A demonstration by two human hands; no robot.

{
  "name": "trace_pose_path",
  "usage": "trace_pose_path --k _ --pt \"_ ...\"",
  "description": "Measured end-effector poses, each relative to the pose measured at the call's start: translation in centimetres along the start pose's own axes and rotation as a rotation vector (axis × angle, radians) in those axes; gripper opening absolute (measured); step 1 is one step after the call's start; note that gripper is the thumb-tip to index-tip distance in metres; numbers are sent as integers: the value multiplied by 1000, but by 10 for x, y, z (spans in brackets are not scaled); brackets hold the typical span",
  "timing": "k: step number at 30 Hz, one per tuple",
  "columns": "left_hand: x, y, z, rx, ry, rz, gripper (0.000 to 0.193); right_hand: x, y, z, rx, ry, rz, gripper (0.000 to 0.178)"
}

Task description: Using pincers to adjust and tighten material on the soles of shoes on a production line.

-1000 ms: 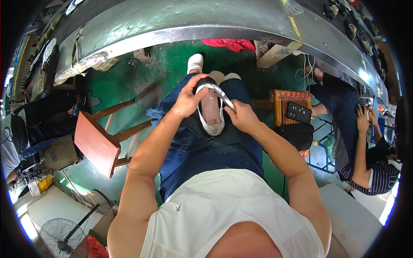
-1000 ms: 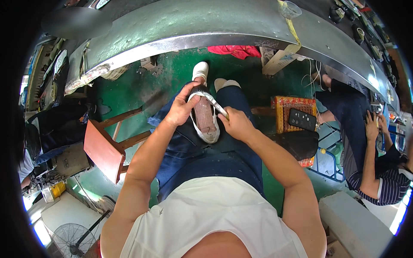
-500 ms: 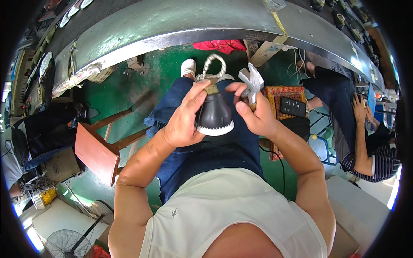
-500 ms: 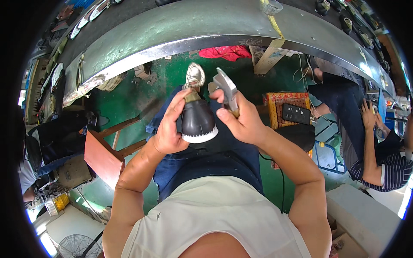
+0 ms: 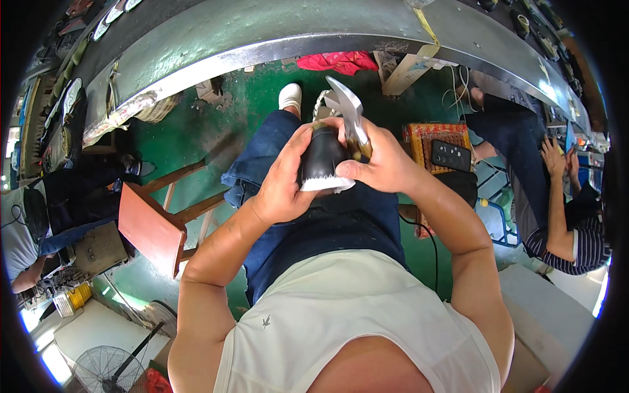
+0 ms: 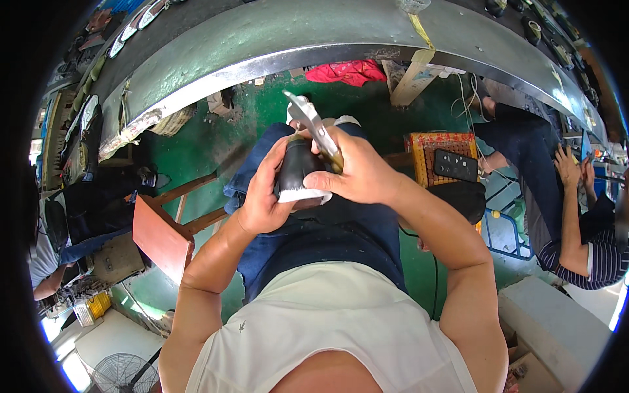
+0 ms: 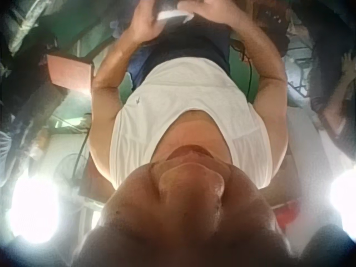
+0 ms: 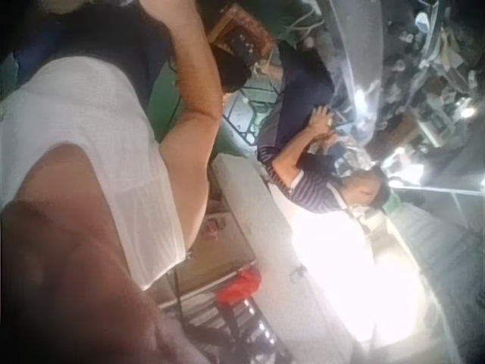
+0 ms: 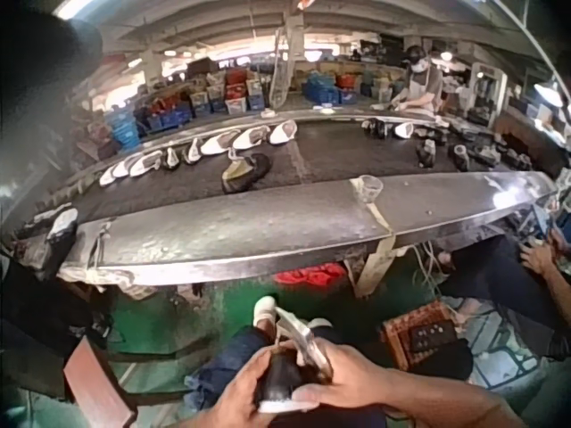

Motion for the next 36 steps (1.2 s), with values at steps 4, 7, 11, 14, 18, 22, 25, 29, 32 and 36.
trace_pose_path --k 4,7,11,14,18,22,25,29,32,36 --pt "31 -34 -16 150 -79 510 81 0 32 0 14 -125 -233 66" --pt "33 -45 -25 289 -181 840 85 3 48 -1 96 -153 -355 65" --pt "31 -47 -20 145 -368 755 95 1 61 0 167 -163 -453 65" --pt "68 -69 -34 374 -272 957 92 4 74 -2 187 -143 -460 65" --pt "101 -87 -38 381 33 1138 79 15 99 -22 85 26 -448 67" --pt "114 -97 -42 343 203 1199 70 50 137 -54 -280 90 -542 54" --pt "119 -102 -45 239 132 1143 71 60 142 -61 -477 166 -606 56" --pt "89 -86 -41 655 -69 1231 81 63 133 -44 -170 73 -464 52" --pt "95 -104 -42 1025 -198 1369 88 65 150 -32 31 -69 -690 50" --pt "91 -98 -66 969 -160 1297 90 85 128 -3 -429 240 -821 33"
Point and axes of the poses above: each hand's wrist, its own x-axis away from the middle knuckle, its own z-axis out of the back of the hand, y = z × x, the point moved 6 cm from there along -x, towards the middle knuckle, and after that the axes turned 4 degrees about z, right-handed, at the moved point
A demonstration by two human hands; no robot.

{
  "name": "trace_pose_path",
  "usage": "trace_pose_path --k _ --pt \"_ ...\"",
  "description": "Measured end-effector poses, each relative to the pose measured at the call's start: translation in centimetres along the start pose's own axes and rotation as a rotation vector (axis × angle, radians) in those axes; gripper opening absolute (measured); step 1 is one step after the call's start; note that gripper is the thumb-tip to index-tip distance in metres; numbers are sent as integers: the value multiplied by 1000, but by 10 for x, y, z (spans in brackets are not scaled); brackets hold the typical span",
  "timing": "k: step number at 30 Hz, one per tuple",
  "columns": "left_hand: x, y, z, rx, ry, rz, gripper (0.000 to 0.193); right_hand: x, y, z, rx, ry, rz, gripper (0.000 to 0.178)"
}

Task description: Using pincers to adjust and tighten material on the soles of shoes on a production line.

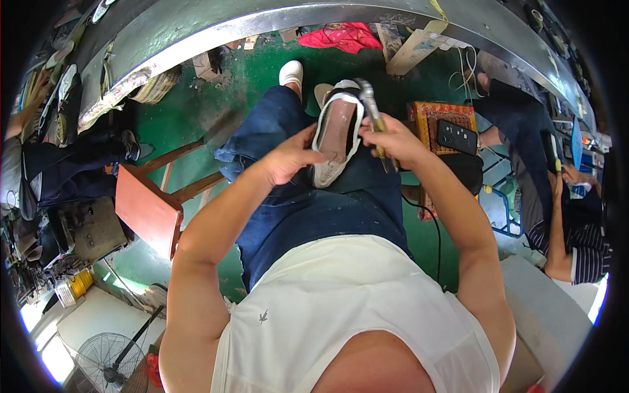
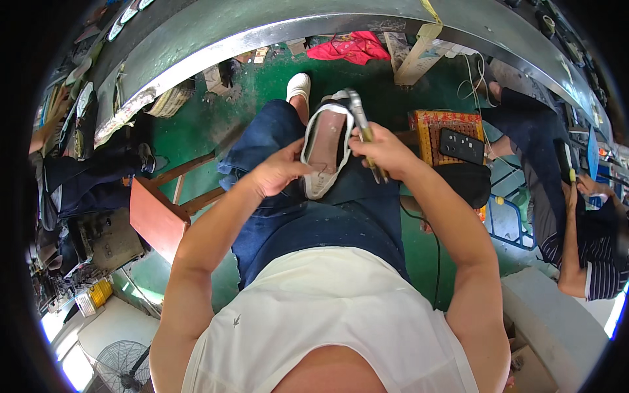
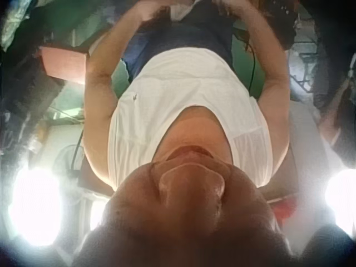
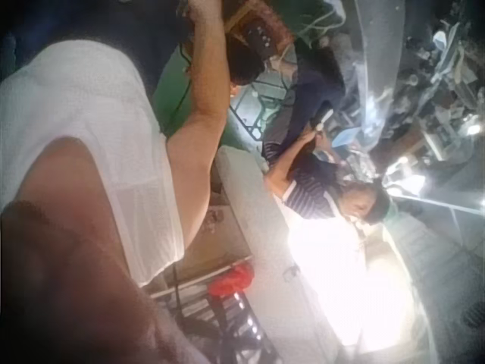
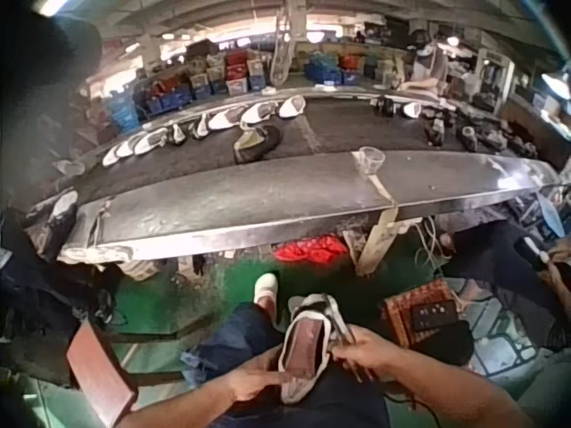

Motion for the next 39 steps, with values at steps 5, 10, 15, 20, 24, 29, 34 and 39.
trace_pose_path --k 5,10,15,20,24,29,34,39 --pt "-6 -39 6 -632 393 -157 99 62 16 15 297 -94 -152 34" --pt "-10 -48 -4 -313 310 -201 99 62 -27 -14 1233 -251 457 45" --pt "-5 -44 -12 -446 381 -160 95 42 -66 -45 1730 -232 498 40" --pt "-3 -45 -10 151 145 -243 81 22 -83 -66 1768 -690 348 16" --pt "-10 -61 -5 583 346 -177 69 8 -51 -59 1598 -757 251 23" --pt "-15 -54 8 257 821 -163 65 11 -3 -50 1292 -505 339 25" --pt "-18 -59 35 -146 924 -258 60 15 -21 -37 1185 -442 291 27" --pt "-7 -30 9 -646 936 -513 51 5 -23 -30 1337 -176 515 28"
Point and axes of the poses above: each hand's wrist, its own x-axis away from the middle knuckle, its own z-axis out of the back of the hand, y = z × x, the point moved 6 cm from there along -x, towards the middle knuckle, and after that the axes turned 4 degrees about z, right-handed, at the moved point
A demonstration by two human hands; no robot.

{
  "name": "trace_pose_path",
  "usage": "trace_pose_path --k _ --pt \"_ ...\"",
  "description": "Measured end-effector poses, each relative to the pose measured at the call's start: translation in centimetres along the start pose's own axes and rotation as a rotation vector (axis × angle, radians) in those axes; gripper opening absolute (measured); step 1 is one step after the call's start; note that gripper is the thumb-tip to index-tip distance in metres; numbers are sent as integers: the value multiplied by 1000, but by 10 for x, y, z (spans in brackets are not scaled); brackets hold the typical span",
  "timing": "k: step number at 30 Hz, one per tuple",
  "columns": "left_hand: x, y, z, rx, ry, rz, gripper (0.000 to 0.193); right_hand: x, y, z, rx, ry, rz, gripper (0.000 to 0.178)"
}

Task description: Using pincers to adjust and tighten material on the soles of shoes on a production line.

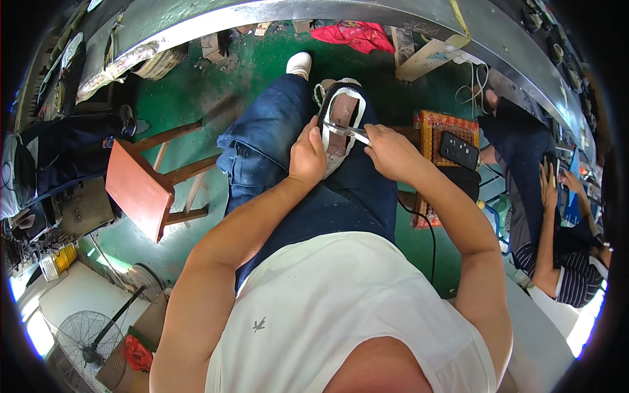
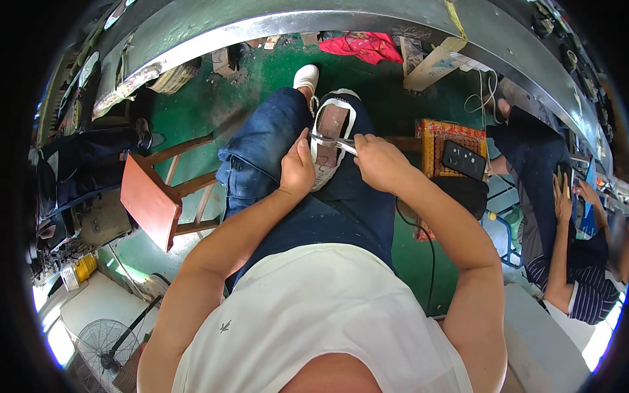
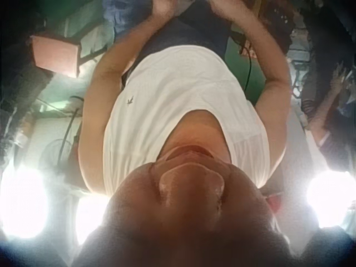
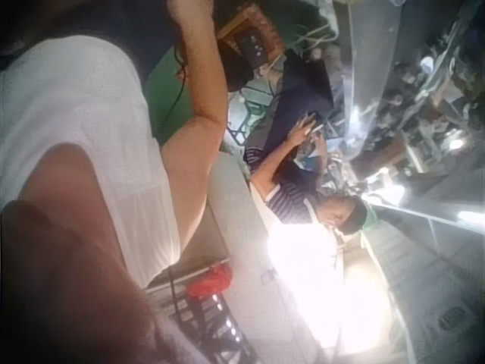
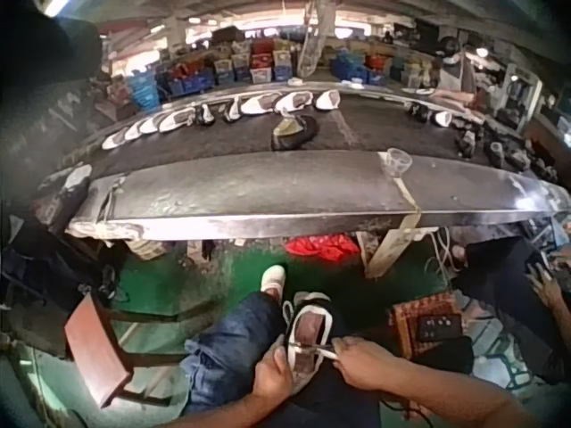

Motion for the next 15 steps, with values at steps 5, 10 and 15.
trace_pose_path --k 5,10,15 --pt "1 22 3 -219 -117 -222 47 9 25 -15 -18 -32 -123 25" --pt "-5 22 -1 -390 -271 -293 51 6 51 -20 -124 -222 -49 24" --pt "-15 38 1 -466 -424 -278 53 12 48 11 -606 -450 -411 36"
Point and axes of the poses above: each hand's wrist, its own x-axis away from the middle knuckle, its own z-axis out of the back of the hand, y = z × x, the point moved 6 cm from there along -x, towards the middle knuckle, and after that the axes turned 4 degrees about z, right-handed, at the moved point
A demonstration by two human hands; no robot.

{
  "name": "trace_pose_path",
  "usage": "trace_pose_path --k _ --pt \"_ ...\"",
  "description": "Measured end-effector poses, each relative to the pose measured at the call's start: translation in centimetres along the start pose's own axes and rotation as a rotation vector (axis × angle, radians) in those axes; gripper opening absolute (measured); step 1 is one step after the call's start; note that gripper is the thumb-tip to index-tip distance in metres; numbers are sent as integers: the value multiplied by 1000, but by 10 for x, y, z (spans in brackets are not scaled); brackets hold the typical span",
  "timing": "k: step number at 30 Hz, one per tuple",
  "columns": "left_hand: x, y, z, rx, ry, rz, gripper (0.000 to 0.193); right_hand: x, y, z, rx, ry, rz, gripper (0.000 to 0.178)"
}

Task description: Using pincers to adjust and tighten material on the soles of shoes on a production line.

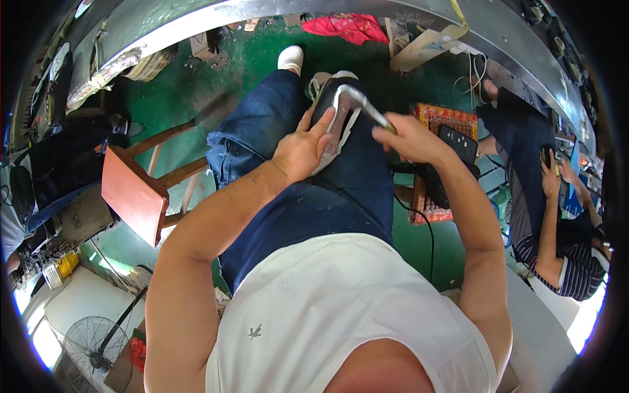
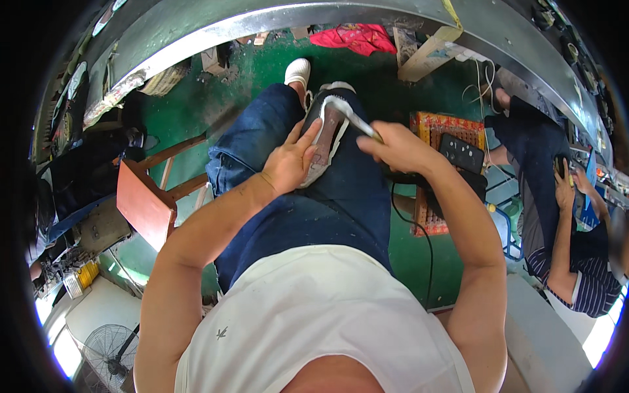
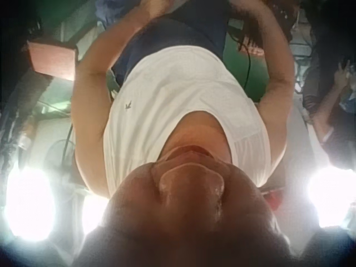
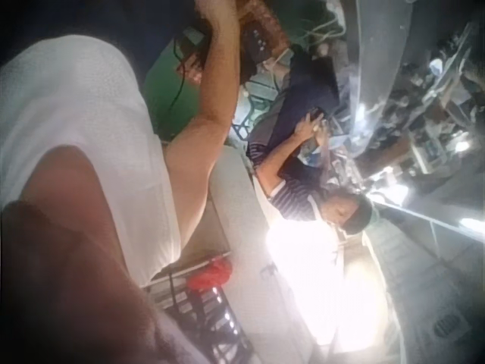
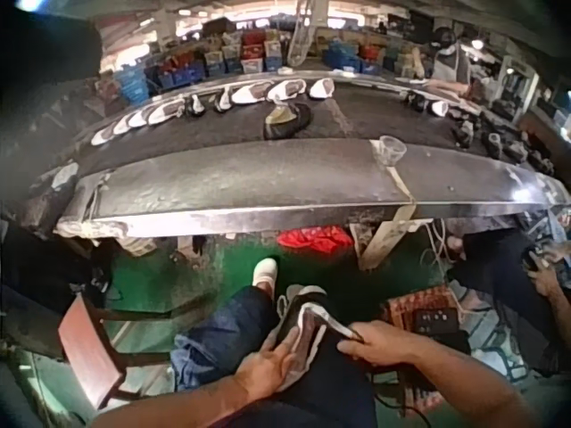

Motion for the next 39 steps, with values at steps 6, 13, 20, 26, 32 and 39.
trace_pose_path --k 6,13,20,26,32,39 --pt "-10 -2 1 -23 -175 1 54 -38 -20 3 398 500 267 45" --pt "3 4 -6 -139 -345 30 59 -30 -9 -14 339 457 310 43" --pt "24 -32 -21 530 -81 342 71 -8 -37 -29 -58 388 412 45" --pt "20 -37 -16 522 -146 263 83 -10 -39 -42 129 179 225 48" --pt "6 -13 19 288 -304 372 101 0 -13 -46 -106 225 227 48" --pt "-9 26 146 582 146 102 75 23 38 -32 -572 484 137 37"
Point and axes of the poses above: each hand's wrist, its own x-axis away from the middle knuckle, its own z-axis out of the back of the hand, y = z × x, the point moved 6 cm from there along -x, towards the middle knuckle, and after that the axes turned 4 degrees about z, right-handed, at the moved point
